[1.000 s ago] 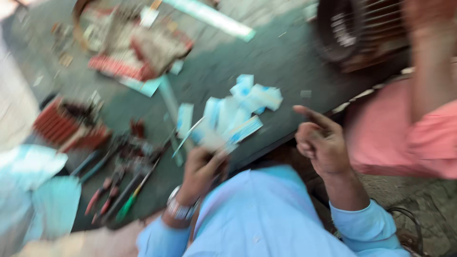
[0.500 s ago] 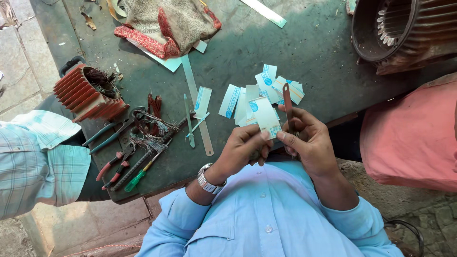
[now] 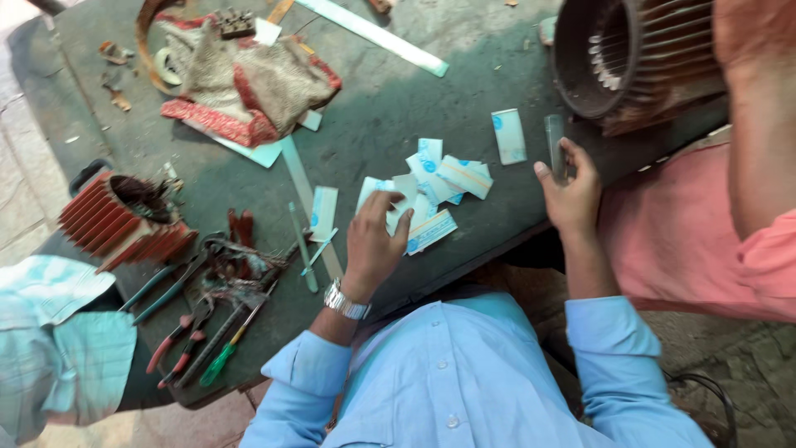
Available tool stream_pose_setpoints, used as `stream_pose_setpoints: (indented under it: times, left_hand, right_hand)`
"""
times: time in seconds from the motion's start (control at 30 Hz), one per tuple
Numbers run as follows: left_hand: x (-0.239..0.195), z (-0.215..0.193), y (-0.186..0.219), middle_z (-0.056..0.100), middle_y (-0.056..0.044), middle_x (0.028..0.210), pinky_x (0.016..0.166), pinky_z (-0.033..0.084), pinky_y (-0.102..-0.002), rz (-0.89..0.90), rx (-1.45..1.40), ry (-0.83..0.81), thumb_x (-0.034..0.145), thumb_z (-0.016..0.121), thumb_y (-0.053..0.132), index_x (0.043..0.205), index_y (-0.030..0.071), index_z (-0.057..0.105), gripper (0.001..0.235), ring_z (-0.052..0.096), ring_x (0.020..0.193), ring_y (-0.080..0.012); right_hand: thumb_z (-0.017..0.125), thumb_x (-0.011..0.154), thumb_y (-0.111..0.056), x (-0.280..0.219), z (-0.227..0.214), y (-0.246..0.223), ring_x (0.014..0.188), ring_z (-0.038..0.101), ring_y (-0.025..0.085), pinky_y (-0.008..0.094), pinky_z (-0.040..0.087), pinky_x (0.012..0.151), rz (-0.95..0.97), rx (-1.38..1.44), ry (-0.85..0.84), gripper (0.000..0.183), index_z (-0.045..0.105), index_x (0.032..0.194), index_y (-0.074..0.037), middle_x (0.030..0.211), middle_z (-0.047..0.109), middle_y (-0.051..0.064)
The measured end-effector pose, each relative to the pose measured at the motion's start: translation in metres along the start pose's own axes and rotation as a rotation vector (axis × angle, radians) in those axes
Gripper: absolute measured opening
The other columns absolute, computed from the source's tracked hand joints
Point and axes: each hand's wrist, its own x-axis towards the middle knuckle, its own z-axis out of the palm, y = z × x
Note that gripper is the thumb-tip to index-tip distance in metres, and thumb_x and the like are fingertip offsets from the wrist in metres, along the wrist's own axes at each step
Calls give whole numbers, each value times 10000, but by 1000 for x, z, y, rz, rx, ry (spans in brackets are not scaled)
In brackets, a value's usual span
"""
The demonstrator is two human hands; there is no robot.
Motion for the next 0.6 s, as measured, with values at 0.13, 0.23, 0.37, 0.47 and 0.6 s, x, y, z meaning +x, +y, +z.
stream_pose_setpoints:
  times: [0.13,0.23,0.37,0.47,0.6]
  left_hand:
    - [21,15,-14,659,-173,1177,860,462,-465,47,234,63,792,817,244,1251,49,615,539,597,1104,-351]
    - [43,28,-18,680,-144,1180,905,433,-481,15,268,-10,741,819,213,1349,75,585,666,593,1126,-333]
    - [52,39,-22,747,-122,1027,853,484,-464,-6,219,-71,726,782,77,1266,78,659,554,681,982,-311]
    - [53,36,-33,752,-130,941,811,551,-365,-59,-26,-50,823,763,51,1145,42,696,329,717,884,-248]
    - [60,7,-32,731,-120,876,773,550,-289,-64,-331,-90,888,737,-10,985,-7,669,119,690,851,-141]
  right_hand:
    - [746,906,-153,-46,-16,-17,779,615,164,278,482,592,261,658,-317,433,621,1305,-42,1023,665,80]
    - [556,1090,-297,-96,-53,-83,645,625,223,312,510,547,128,1433,-536,441,785,916,37,807,736,174]
    - [565,1018,-130,-73,-92,-127,542,623,303,395,481,450,-260,1460,-1043,159,664,1001,-6,782,692,291]
    - [693,892,-81,-47,-70,-124,535,604,208,309,475,432,313,1358,-739,290,668,1176,-24,841,699,188]
    - [777,816,-72,-54,-36,-115,565,611,133,245,475,441,688,1237,-631,541,636,1338,-50,896,708,105]
